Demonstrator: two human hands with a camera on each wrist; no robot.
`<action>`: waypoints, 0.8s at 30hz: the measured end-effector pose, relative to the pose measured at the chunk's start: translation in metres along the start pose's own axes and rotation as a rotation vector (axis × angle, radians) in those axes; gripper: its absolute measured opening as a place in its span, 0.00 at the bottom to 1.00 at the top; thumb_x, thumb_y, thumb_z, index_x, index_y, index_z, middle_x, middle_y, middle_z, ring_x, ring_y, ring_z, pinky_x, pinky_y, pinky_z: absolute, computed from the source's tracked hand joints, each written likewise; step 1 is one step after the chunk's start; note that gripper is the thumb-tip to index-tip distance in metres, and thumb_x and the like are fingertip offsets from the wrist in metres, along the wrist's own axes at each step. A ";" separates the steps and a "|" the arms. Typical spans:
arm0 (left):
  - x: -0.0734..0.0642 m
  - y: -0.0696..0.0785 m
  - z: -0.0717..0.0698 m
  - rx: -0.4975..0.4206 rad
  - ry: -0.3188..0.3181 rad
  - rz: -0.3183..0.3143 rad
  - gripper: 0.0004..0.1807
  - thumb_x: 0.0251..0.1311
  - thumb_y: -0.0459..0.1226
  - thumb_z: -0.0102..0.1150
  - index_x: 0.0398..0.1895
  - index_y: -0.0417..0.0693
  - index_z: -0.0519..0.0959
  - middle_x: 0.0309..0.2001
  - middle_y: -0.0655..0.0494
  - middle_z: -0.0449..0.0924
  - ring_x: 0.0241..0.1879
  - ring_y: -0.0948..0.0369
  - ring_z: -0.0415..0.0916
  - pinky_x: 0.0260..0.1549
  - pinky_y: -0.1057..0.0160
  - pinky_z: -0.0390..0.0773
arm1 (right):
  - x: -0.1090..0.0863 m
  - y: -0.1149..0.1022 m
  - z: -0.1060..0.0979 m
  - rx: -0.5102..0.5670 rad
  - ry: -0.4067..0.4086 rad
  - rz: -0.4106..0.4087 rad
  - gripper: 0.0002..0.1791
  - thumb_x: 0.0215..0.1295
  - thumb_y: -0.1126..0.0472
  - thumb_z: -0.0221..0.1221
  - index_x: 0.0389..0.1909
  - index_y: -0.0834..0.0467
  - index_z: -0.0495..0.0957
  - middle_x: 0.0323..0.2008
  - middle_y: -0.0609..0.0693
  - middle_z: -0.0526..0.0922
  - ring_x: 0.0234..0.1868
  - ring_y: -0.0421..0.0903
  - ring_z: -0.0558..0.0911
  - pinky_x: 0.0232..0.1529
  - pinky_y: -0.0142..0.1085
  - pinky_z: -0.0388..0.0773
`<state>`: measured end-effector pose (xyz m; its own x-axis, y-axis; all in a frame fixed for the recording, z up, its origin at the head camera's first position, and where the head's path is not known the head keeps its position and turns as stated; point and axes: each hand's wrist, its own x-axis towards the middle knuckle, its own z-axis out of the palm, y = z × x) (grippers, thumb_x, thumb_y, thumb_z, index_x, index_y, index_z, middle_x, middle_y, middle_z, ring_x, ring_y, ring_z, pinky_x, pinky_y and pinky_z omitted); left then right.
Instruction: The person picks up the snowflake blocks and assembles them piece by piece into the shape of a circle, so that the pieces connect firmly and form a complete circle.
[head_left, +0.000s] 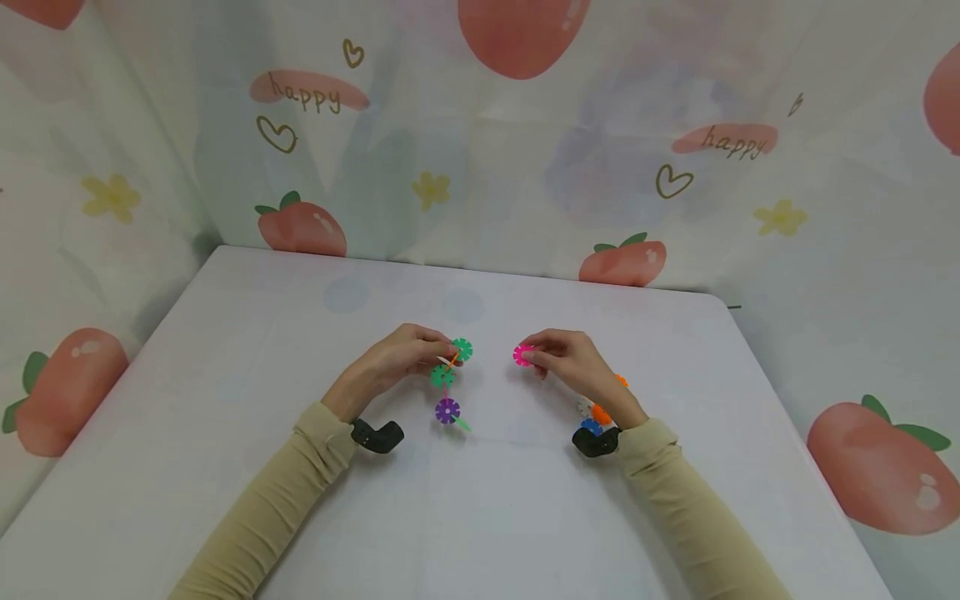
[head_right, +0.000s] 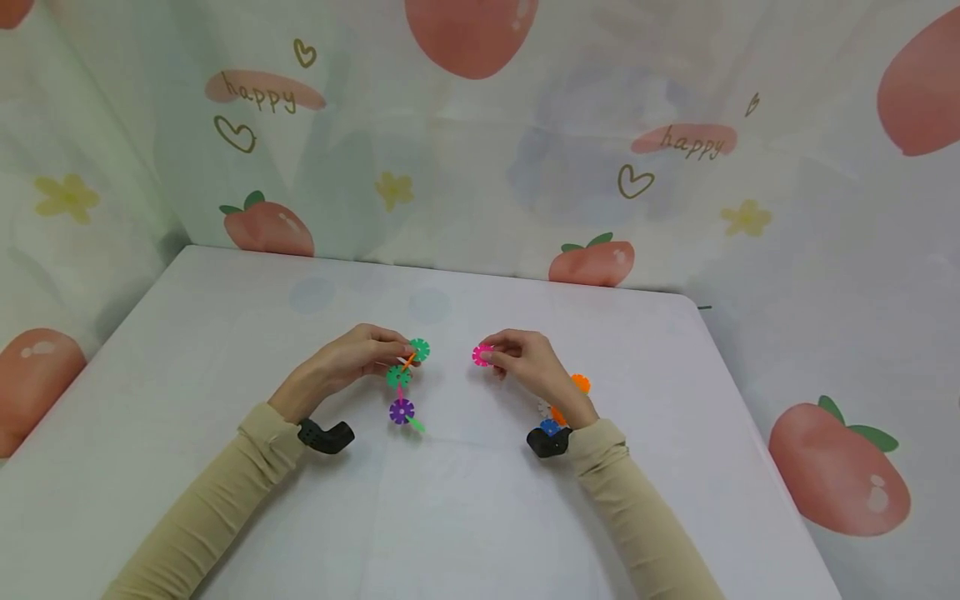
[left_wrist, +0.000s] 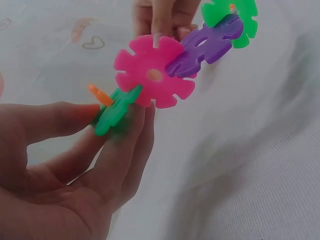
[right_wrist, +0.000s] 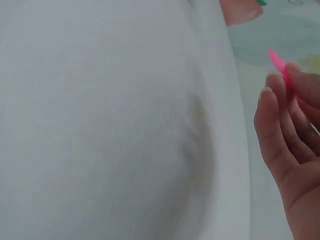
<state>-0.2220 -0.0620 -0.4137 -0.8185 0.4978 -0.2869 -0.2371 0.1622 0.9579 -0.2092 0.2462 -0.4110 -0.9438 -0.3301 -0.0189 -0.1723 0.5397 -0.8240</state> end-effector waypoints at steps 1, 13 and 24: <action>0.000 0.000 0.000 0.000 0.004 -0.004 0.15 0.72 0.38 0.58 0.51 0.34 0.84 0.44 0.52 0.87 0.46 0.58 0.84 0.46 0.63 0.81 | 0.001 -0.001 0.002 0.004 -0.002 -0.005 0.12 0.71 0.61 0.65 0.51 0.61 0.84 0.32 0.59 0.87 0.30 0.49 0.84 0.40 0.44 0.84; 0.002 0.002 0.002 -0.012 0.017 -0.018 0.15 0.72 0.37 0.58 0.51 0.34 0.83 0.46 0.49 0.87 0.46 0.57 0.84 0.45 0.64 0.82 | 0.017 -0.019 0.023 0.089 -0.042 -0.037 0.13 0.71 0.61 0.65 0.53 0.60 0.84 0.31 0.63 0.86 0.28 0.49 0.83 0.39 0.50 0.86; 0.001 0.001 0.001 0.012 0.010 -0.012 0.17 0.74 0.39 0.56 0.53 0.34 0.83 0.49 0.47 0.87 0.50 0.54 0.83 0.50 0.61 0.81 | 0.024 -0.028 0.036 0.143 -0.006 -0.095 0.08 0.69 0.67 0.65 0.46 0.64 0.84 0.38 0.60 0.89 0.34 0.54 0.89 0.41 0.42 0.88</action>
<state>-0.2226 -0.0602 -0.4135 -0.8210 0.4871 -0.2979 -0.2407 0.1780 0.9542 -0.2166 0.1950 -0.4089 -0.9233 -0.3792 0.0603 -0.2187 0.3903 -0.8943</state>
